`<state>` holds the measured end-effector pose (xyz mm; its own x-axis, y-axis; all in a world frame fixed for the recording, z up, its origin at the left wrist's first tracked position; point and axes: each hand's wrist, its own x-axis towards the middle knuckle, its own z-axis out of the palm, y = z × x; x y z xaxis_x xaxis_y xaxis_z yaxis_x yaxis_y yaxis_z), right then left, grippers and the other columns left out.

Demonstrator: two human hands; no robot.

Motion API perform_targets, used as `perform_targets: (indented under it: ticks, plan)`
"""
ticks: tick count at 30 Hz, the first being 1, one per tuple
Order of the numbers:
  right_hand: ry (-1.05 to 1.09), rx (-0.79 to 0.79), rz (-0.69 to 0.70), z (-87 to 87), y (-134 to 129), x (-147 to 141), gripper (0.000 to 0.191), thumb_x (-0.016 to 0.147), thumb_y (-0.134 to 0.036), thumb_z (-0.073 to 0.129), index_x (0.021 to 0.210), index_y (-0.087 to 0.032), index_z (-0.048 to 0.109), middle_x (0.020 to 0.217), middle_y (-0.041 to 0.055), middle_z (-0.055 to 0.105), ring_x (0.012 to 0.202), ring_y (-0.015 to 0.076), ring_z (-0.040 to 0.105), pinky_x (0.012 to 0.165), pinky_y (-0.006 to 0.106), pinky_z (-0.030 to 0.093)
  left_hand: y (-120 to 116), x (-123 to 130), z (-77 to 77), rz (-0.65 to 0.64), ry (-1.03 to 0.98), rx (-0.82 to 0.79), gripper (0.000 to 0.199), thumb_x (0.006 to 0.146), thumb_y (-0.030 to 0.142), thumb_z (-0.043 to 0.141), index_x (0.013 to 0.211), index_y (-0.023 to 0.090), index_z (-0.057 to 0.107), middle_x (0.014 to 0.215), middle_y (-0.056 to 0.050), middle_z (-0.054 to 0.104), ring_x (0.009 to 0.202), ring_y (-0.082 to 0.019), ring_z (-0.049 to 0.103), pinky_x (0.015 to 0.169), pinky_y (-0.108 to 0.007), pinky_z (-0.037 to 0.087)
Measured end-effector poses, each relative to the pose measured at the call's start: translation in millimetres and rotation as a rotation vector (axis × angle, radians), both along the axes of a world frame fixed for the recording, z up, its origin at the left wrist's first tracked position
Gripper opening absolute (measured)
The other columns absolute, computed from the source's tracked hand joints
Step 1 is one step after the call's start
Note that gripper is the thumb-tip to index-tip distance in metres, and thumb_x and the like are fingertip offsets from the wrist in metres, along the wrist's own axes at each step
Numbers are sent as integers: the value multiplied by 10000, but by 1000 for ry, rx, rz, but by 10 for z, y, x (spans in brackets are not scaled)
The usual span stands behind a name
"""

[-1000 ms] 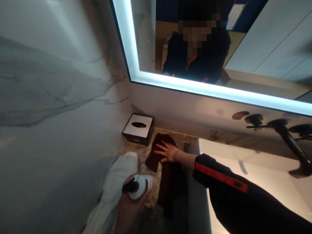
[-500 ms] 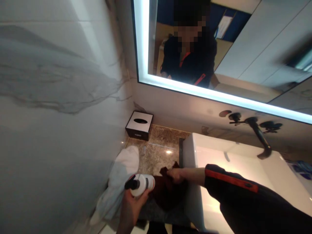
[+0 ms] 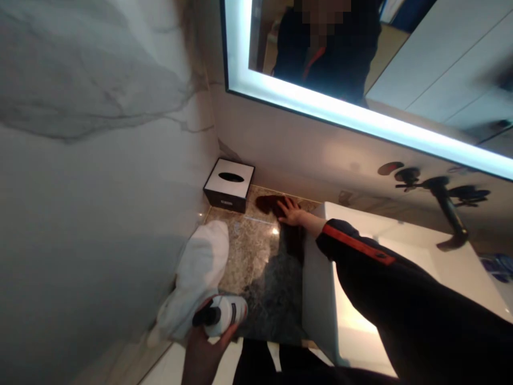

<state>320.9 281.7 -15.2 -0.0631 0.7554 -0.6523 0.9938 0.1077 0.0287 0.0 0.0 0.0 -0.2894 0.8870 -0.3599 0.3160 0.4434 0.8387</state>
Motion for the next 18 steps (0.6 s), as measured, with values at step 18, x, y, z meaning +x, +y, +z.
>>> perform_targets:
  ticks: [18]
  plan:
    - [207,-12,391,-45,-411,-163,832,860,-77,594,1610,-282,299,1718,128,106,1571,383,124,1212,595,289,384,-19,268,12,-30,59,695,589,509,804,1177,193,611,1225,-146,706,1197,-365,658,1106,-531,488]
